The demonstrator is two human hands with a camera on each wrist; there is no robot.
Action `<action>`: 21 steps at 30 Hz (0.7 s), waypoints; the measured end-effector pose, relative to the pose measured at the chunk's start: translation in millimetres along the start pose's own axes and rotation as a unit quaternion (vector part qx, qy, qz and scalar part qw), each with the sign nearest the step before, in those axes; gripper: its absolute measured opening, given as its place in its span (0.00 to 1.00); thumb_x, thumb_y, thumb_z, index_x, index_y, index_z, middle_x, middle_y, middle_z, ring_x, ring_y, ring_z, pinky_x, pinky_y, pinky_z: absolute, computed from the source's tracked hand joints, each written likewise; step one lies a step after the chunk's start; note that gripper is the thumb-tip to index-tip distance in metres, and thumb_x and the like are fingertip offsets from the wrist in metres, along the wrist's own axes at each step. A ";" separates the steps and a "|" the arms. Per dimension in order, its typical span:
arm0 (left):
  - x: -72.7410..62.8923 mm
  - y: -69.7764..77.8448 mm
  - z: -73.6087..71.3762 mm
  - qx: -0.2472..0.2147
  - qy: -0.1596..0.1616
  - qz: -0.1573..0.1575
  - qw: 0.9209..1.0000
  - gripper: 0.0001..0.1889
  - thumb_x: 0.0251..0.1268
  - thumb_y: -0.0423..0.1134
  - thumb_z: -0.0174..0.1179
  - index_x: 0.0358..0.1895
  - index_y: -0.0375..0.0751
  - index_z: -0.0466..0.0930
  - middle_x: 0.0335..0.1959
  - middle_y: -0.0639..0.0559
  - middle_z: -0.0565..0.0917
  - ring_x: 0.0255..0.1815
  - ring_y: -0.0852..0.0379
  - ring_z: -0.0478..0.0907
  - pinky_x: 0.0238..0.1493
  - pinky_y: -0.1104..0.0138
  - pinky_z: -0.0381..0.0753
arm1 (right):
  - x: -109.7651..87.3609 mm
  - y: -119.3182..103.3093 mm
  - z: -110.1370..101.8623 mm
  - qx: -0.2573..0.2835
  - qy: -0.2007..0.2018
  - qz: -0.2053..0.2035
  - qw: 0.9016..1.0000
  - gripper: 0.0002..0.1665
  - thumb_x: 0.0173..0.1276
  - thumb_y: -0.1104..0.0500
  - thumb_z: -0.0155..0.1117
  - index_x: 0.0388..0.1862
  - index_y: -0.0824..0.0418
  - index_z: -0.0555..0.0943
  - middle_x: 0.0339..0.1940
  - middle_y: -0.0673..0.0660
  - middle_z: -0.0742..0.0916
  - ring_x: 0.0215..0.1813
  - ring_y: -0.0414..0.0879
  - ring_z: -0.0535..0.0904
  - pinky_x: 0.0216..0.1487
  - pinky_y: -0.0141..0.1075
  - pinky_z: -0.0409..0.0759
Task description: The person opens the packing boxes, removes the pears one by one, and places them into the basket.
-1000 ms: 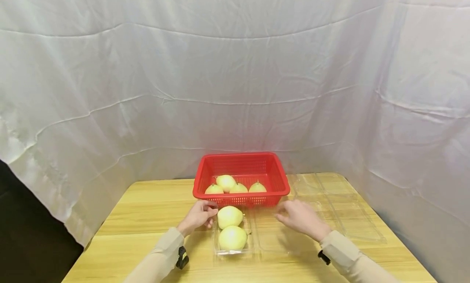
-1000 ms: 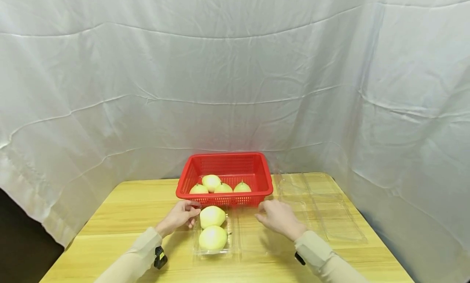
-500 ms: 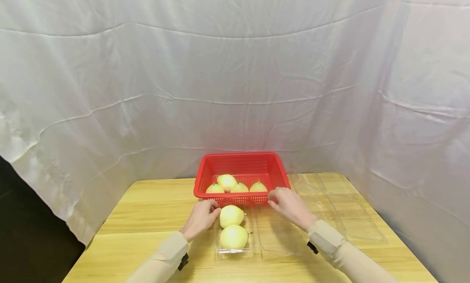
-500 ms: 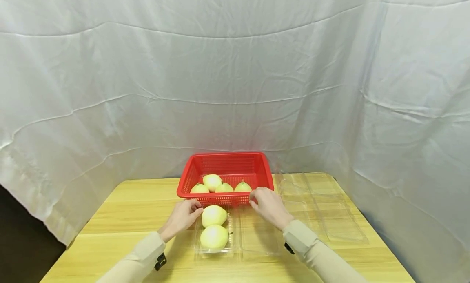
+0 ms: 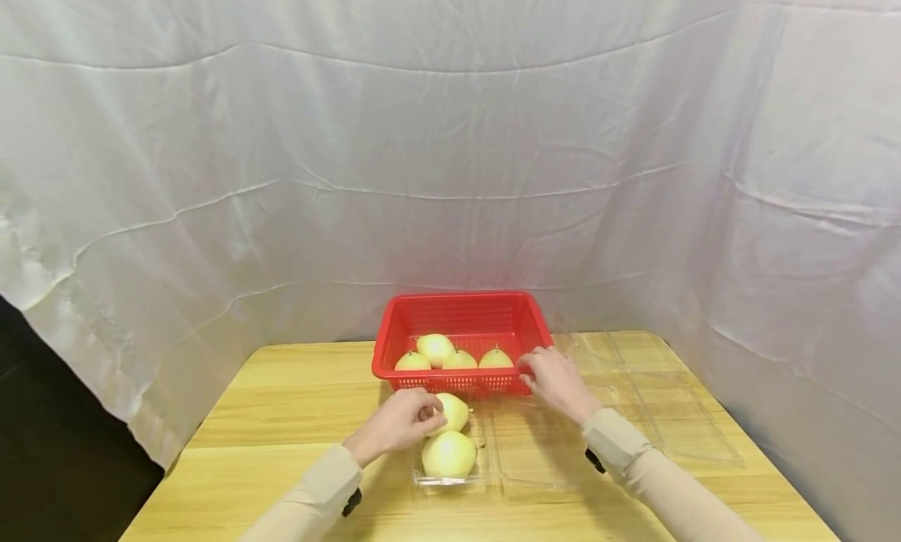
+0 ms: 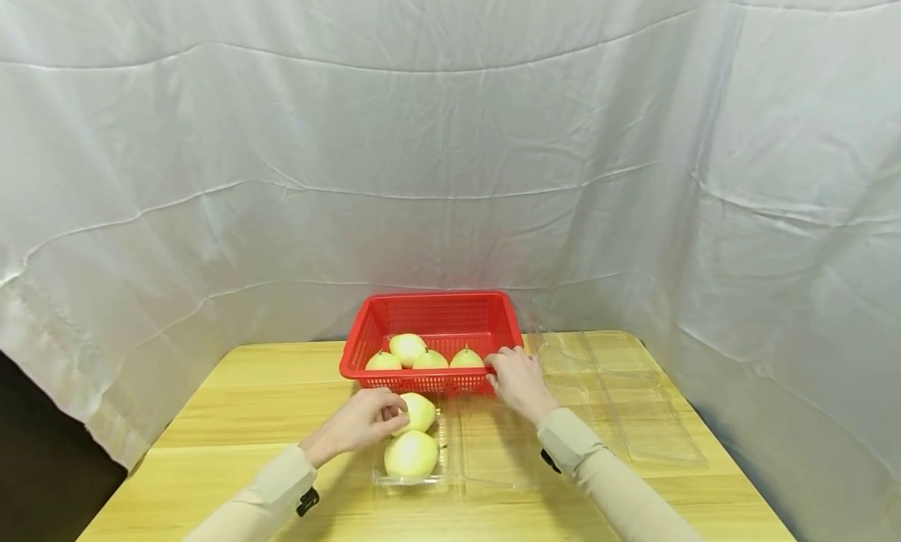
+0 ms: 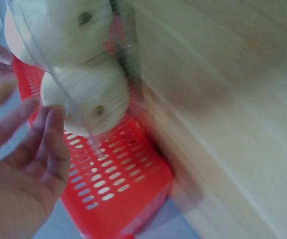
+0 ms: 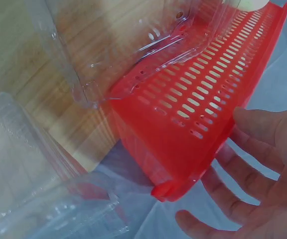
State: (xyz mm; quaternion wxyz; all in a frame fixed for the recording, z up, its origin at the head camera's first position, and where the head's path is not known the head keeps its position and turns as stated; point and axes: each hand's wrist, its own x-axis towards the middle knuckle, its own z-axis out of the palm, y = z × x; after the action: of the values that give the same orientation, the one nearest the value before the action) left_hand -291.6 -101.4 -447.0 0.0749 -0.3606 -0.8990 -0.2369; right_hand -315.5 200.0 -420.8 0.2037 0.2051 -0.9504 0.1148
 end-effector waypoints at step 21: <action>-4.0 44.1 -7.3 0.163 -0.170 0.052 0.970 0.30 0.52 0.52 0.67 0.63 0.61 0.76 0.62 0.63 0.79 0.56 0.58 0.75 0.55 0.63 0.78 | 11.1 -0.4 -6.0 0.018 -0.053 0.032 0.998 0.04 0.60 0.63 0.71 0.34 0.57 0.88 0.33 0.50 0.89 0.39 0.48 0.84 0.39 0.49 0.82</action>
State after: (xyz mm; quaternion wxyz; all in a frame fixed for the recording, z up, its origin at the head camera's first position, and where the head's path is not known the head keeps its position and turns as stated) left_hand -258.8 -79.7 -425.4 -0.0089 -0.4248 -0.9051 -0.0178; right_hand -322.6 197.6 -410.6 0.1452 0.1840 -0.9638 0.1272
